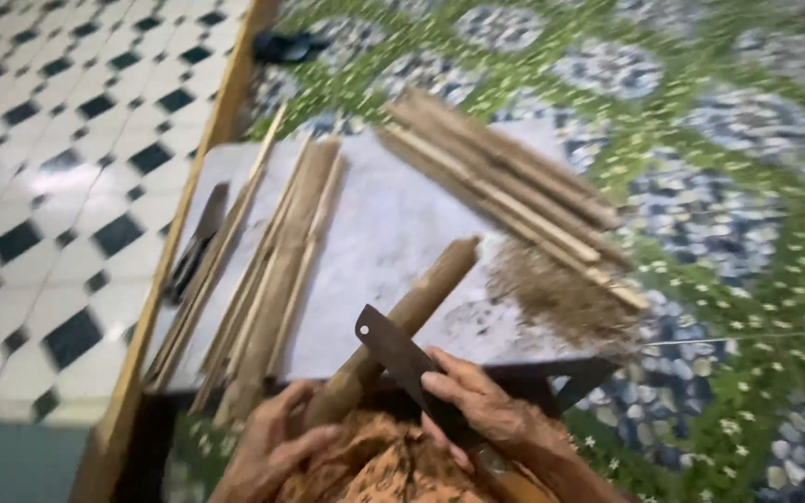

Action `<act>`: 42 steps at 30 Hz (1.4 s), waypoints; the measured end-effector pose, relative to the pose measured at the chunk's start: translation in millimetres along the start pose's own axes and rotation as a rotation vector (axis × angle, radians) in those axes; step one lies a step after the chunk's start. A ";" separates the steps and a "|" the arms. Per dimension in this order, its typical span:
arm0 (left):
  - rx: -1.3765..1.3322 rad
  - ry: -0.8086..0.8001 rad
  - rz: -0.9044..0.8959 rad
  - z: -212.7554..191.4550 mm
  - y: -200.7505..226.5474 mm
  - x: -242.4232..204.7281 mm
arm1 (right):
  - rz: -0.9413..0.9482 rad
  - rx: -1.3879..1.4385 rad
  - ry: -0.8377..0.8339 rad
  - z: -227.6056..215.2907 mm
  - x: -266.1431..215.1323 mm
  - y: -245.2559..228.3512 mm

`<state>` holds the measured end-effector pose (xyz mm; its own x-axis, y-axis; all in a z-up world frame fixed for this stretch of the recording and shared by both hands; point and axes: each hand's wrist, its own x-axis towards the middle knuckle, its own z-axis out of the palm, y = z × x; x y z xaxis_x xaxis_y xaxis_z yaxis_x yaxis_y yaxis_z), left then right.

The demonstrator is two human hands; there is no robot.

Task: The person is using a knife to shave and split bamboo stalks on a small table.

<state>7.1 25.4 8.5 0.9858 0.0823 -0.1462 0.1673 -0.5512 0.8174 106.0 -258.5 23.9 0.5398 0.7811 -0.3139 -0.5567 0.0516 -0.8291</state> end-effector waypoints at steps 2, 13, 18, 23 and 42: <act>-0.167 -0.113 -0.214 -8.9 47.9 -1.7 | 0.032 0.191 -0.078 23.1 -3.0 -9.0; -0.179 -0.144 0.126 -4.9 35.8 -1.8 | 0.093 0.279 -0.286 34.4 6.4 -0.3; -0.253 -0.133 0.142 1.8 27.1 -0.3 | 0.149 0.180 -0.274 34.4 6.7 3.4; -0.432 -0.141 -0.231 -6.4 60.8 -0.6 | 0.154 0.176 -0.007 26.1 11.1 0.7; -0.102 -0.143 -0.214 3.6 32.1 -5.9 | 0.086 0.292 0.100 8.8 17.4 8.3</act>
<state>6.6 4.2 33.6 0.9173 0.0660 -0.3926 0.3790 -0.4468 0.8104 105.3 -239.0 15.6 0.5344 0.7262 -0.4324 -0.7527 0.1761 -0.6344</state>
